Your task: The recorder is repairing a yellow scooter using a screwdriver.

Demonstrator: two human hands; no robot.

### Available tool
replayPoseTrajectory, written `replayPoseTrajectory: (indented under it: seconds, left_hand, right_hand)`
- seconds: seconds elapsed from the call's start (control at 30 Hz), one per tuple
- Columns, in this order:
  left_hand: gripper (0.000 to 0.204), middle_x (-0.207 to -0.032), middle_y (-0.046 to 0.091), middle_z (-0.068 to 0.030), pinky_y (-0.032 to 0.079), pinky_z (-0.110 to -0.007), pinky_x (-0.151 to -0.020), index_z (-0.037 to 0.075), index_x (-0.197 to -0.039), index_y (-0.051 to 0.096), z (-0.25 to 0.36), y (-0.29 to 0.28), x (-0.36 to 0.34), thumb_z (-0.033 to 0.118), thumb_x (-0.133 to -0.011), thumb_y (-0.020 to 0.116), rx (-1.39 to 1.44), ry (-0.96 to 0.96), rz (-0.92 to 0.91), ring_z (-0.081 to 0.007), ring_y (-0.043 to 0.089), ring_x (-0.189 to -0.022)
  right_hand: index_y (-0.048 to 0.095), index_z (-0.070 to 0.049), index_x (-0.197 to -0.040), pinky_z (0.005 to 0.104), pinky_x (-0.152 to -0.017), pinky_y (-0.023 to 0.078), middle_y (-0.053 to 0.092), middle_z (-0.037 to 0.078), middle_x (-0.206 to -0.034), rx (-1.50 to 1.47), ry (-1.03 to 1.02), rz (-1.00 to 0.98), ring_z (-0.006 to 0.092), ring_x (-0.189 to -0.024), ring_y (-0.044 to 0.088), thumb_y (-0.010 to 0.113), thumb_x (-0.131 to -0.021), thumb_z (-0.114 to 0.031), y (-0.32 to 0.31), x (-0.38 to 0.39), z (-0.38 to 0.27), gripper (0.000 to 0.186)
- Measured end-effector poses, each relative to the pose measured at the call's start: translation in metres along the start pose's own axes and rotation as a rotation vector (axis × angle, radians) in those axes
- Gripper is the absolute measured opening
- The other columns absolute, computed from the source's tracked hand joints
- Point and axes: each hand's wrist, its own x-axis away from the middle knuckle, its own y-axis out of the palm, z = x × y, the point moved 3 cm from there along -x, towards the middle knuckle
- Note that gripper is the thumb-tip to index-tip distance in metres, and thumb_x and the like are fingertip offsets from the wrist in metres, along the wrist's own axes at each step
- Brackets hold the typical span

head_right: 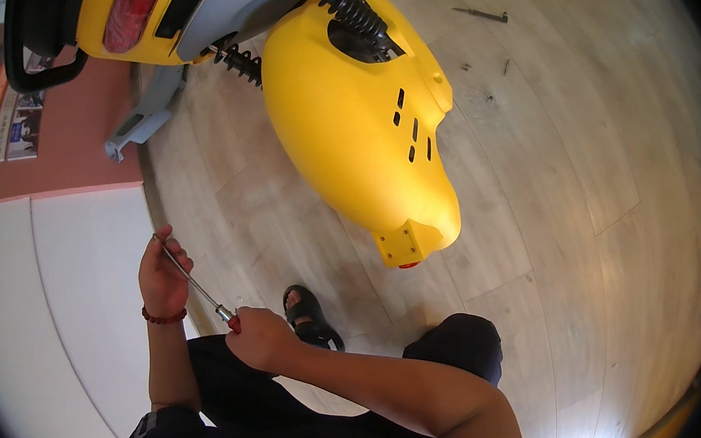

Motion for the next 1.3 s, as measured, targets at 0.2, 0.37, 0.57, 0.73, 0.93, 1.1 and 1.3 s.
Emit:
replayPoseTrajectory:
  seconds: [0.2,0.37,0.57,0.73,0.93,1.1,1.3]
  left_hand:
    - [0.029,-0.075,0.055,-0.0054,0.045,-0.028,-0.055,-0.001,-0.111,0.050,0.004,0.007,-0.005,0.020,-0.092,0.041,-0.092,0.075,0.022,-0.0145,0.053,-0.065]
    - [0.030,-0.081,0.056,-0.0061,0.046,-0.028,-0.057,-0.002,-0.114,0.048,0.011,0.007,-0.004,0.017,-0.092,0.040,-0.113,0.071,-0.011,-0.0147,0.053,-0.067]
    - [0.030,-0.089,0.060,-0.0080,0.048,-0.029,-0.061,0.000,-0.117,0.046,0.008,0.003,-0.004,0.015,-0.091,0.040,-0.140,0.024,-0.006,-0.0169,0.058,-0.069]
    - [0.031,-0.092,0.060,-0.0091,0.050,-0.030,-0.064,0.001,-0.118,0.044,0.008,0.002,-0.004,0.015,-0.091,0.041,-0.161,0.026,-0.031,-0.0182,0.060,-0.072]
    - [0.032,-0.095,0.059,-0.0099,0.050,-0.030,-0.065,0.000,-0.120,0.042,0.009,0.009,0.002,0.013,-0.091,0.043,-0.188,0.020,0.033,-0.0183,0.061,-0.073]
    - [0.033,-0.098,0.058,-0.0119,0.050,-0.031,-0.066,0.000,-0.123,0.039,0.007,0.012,0.000,0.010,-0.092,0.042,-0.171,-0.018,0.010,-0.0191,0.061,-0.073]
    - [0.033,-0.099,0.058,-0.0122,0.051,-0.030,-0.068,0.000,-0.124,0.038,0.005,0.018,0.003,0.008,-0.093,0.040,-0.216,-0.035,-0.032,-0.0176,0.062,-0.076]
  right_hand:
    - [0.058,0.000,-0.082,0.0429,-0.072,0.046,0.060,0.022,-0.078,-0.010,-0.039,-0.004,0.0375,-0.079,0.058,0.055,-0.075,-0.023,-0.006,0.004,0.009,0.025]
    - [0.058,0.002,-0.081,0.0433,-0.073,0.045,0.059,0.023,-0.080,-0.033,-0.079,0.008,0.0380,-0.080,0.058,0.055,-0.074,-0.023,-0.011,0.004,0.008,0.026]
    - [0.058,0.003,-0.081,0.0432,-0.072,0.046,0.059,0.023,-0.080,-0.060,-0.062,0.021,0.0385,-0.080,0.057,0.055,-0.073,-0.021,-0.012,0.003,0.013,0.026]
    - [0.058,0.004,-0.079,0.0433,-0.071,0.045,0.059,0.024,-0.076,-0.056,-0.037,-0.003,0.0389,-0.077,0.058,0.056,-0.072,-0.020,-0.018,0.005,0.008,0.026]
    - [0.059,0.004,-0.079,0.0429,-0.072,0.045,0.059,0.024,-0.078,-0.047,-0.065,0.045,0.0389,-0.079,0.058,0.056,-0.072,-0.021,-0.018,0.003,0.012,0.026]
    - [0.057,0.003,-0.078,0.0394,-0.066,0.046,0.059,0.020,-0.070,-0.043,-0.108,0.059,0.0345,-0.071,0.059,0.057,-0.074,-0.021,-0.011,-0.002,0.021,0.024]
    - [0.053,0.001,-0.081,0.0290,-0.048,0.043,0.055,0.009,-0.060,-0.304,0.243,-0.241,0.0167,-0.050,0.055,0.057,-0.077,-0.018,-0.026,0.003,0.005,0.020]
